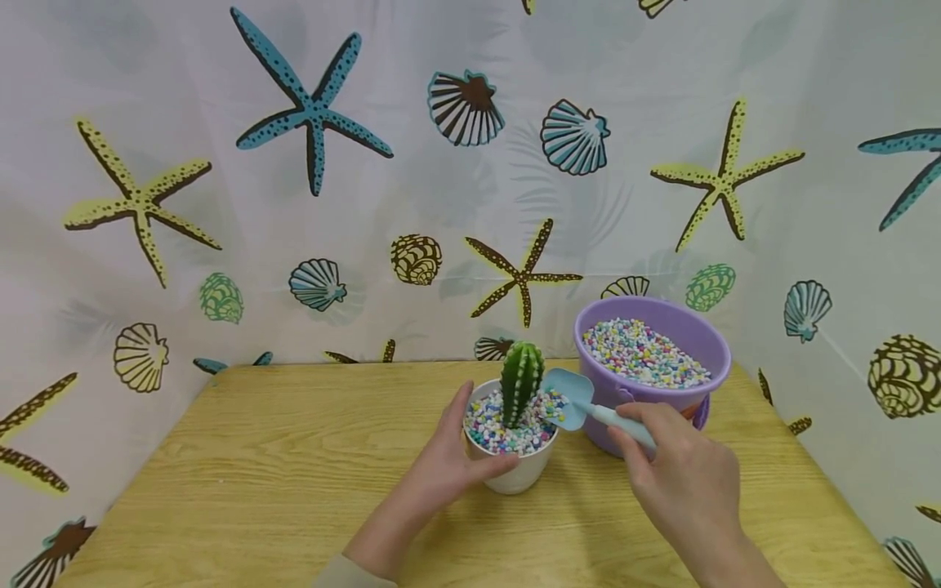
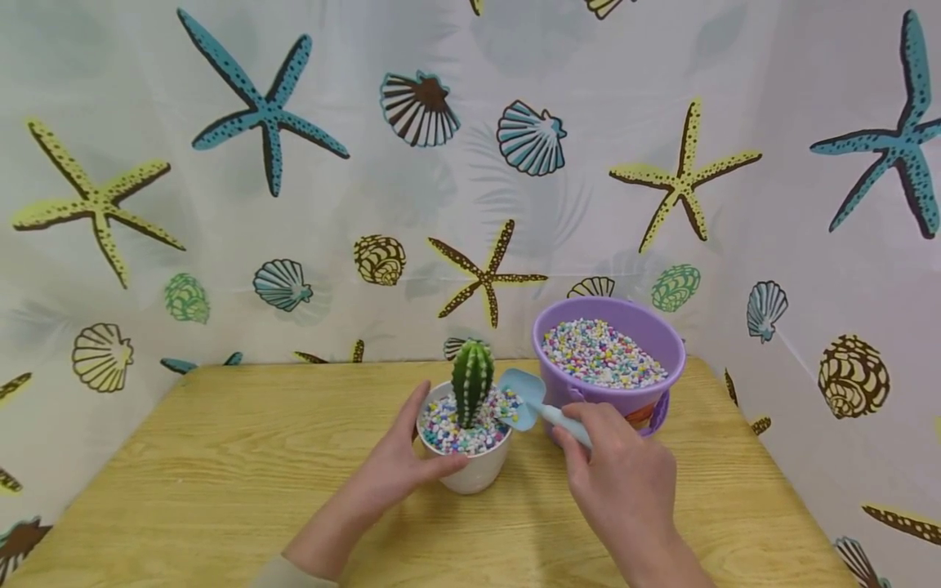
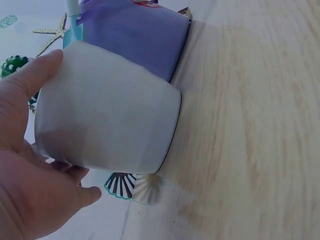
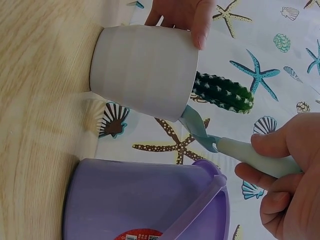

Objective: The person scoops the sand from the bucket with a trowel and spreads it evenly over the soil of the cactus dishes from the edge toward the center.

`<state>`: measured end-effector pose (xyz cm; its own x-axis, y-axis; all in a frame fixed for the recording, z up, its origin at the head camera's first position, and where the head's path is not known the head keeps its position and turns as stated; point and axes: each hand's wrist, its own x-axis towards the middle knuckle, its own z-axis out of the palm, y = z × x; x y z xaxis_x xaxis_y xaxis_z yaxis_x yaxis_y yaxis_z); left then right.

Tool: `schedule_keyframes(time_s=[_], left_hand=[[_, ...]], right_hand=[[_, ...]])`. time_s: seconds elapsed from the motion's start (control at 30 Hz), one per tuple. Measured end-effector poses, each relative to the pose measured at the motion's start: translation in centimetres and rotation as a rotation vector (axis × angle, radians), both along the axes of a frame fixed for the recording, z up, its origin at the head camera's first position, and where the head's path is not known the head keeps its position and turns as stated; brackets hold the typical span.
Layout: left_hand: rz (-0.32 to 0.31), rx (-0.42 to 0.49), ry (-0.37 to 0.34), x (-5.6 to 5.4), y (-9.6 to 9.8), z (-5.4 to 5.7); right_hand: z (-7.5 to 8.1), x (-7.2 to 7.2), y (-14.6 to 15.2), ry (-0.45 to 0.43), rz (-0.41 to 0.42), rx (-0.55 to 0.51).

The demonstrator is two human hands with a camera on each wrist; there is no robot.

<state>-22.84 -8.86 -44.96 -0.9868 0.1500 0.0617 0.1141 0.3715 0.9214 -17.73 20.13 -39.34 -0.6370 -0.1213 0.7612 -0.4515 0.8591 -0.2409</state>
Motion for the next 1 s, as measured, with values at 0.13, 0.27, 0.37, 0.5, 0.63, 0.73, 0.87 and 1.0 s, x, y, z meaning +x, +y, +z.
schedule_keyframes(time_s=[0.13,0.27,0.37,0.5,0.63,0.73,0.87,1.0], left_hand=[[0.057,-0.035,0.039,0.00,0.58,-0.18],[0.057,-0.033,0.049,0.06,0.77,-0.20],[0.009,-0.013,0.032,0.14,0.40,0.01],[-0.030,-0.010,0.019,0.17,-0.10,0.32],[0.016,-0.050,0.025,0.14,0.14,0.37],[0.046,-0.062,0.035,0.21,0.47,0.32],[0.018,-0.064,0.039,0.31,0.29,0.25],[-0.043,-0.070,0.047,0.36,-0.17,0.36]], right_hand=[[-0.03,0.05,0.00,0.008,0.002,0.007],[-0.12,0.10,0.01,0.020,0.003,0.015],[-0.15,0.14,-0.03,0.022,0.001,0.018],[-0.09,0.14,-0.06,0.028,0.000,0.021],[-0.05,0.13,-0.06,0.043,0.002,0.024],[-0.08,0.15,-0.08,0.058,0.007,0.029],[-0.11,0.15,-0.11,0.071,0.013,0.036],[-0.14,0.12,-0.12,0.079,0.020,0.041]])
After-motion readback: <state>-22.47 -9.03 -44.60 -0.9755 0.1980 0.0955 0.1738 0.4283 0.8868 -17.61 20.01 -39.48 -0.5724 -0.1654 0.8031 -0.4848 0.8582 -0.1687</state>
